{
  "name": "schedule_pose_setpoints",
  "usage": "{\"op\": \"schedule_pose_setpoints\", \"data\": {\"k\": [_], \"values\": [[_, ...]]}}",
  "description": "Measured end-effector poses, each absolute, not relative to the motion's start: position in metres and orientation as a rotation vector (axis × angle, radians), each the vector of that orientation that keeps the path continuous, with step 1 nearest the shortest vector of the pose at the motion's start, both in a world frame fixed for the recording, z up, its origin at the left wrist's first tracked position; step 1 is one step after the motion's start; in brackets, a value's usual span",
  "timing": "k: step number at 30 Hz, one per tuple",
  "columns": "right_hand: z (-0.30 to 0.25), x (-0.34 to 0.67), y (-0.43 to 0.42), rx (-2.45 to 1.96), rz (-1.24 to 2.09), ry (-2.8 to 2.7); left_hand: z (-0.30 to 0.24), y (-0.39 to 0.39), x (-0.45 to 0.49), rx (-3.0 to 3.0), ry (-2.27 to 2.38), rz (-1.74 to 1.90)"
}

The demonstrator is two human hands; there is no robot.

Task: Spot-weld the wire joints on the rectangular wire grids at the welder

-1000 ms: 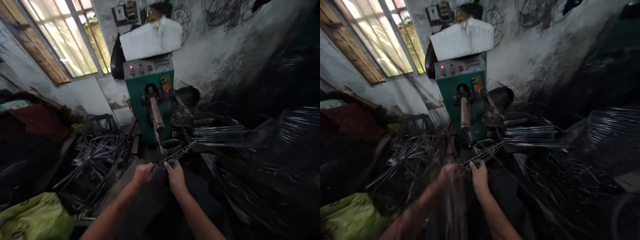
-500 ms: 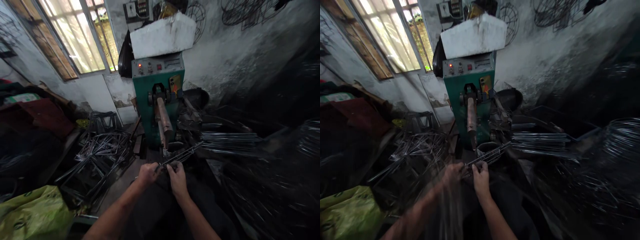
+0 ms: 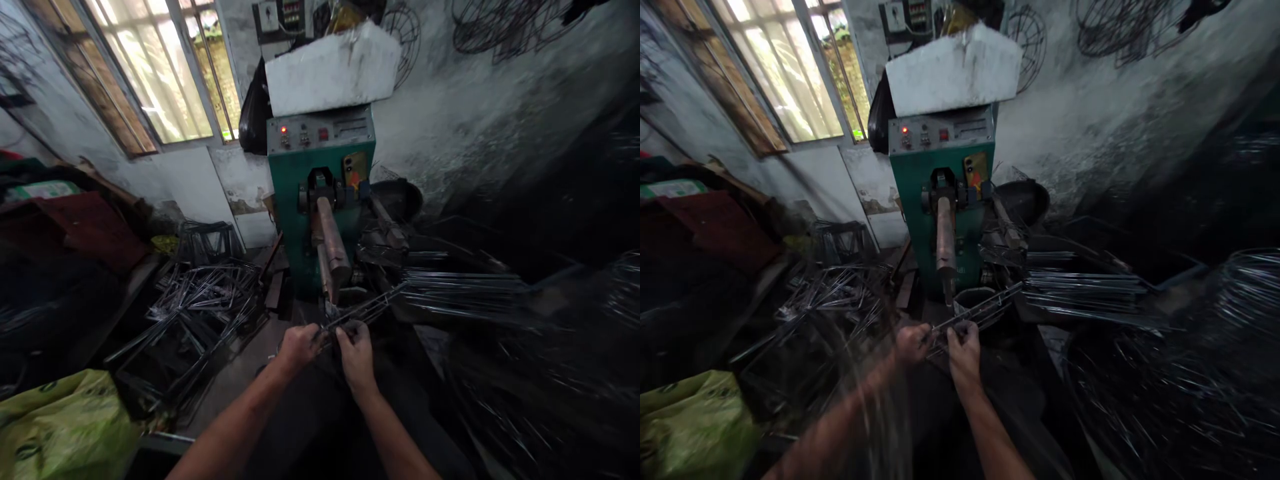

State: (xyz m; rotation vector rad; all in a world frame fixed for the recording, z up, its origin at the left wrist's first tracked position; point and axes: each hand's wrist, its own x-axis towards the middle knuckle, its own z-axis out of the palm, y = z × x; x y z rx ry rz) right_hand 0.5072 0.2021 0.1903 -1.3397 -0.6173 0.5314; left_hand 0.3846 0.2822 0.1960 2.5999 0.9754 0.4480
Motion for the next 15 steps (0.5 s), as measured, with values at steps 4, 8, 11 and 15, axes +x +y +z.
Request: {"op": "schedule_pose_setpoints", "data": {"k": [4,8,11,15], "values": [[0.184,0.508,0.208,-1.350,0.489,-0.632,0.195,0.285,0.387,2.577,1.002,0.465],[0.183,0.510,0.214,-1.343,0.507,-0.633,0.196,0.287,0.388,2.539,1.012,0.482],[0.186,0.510,0.216,-1.338,0.526,-0.626,0.195,0.289,0.389,2.550,1.037,0.469],[0.187,0.513,0.221,-1.352,0.517,-0.635,0.193,0.294,0.392,2.565,1.050,0.463]]}}
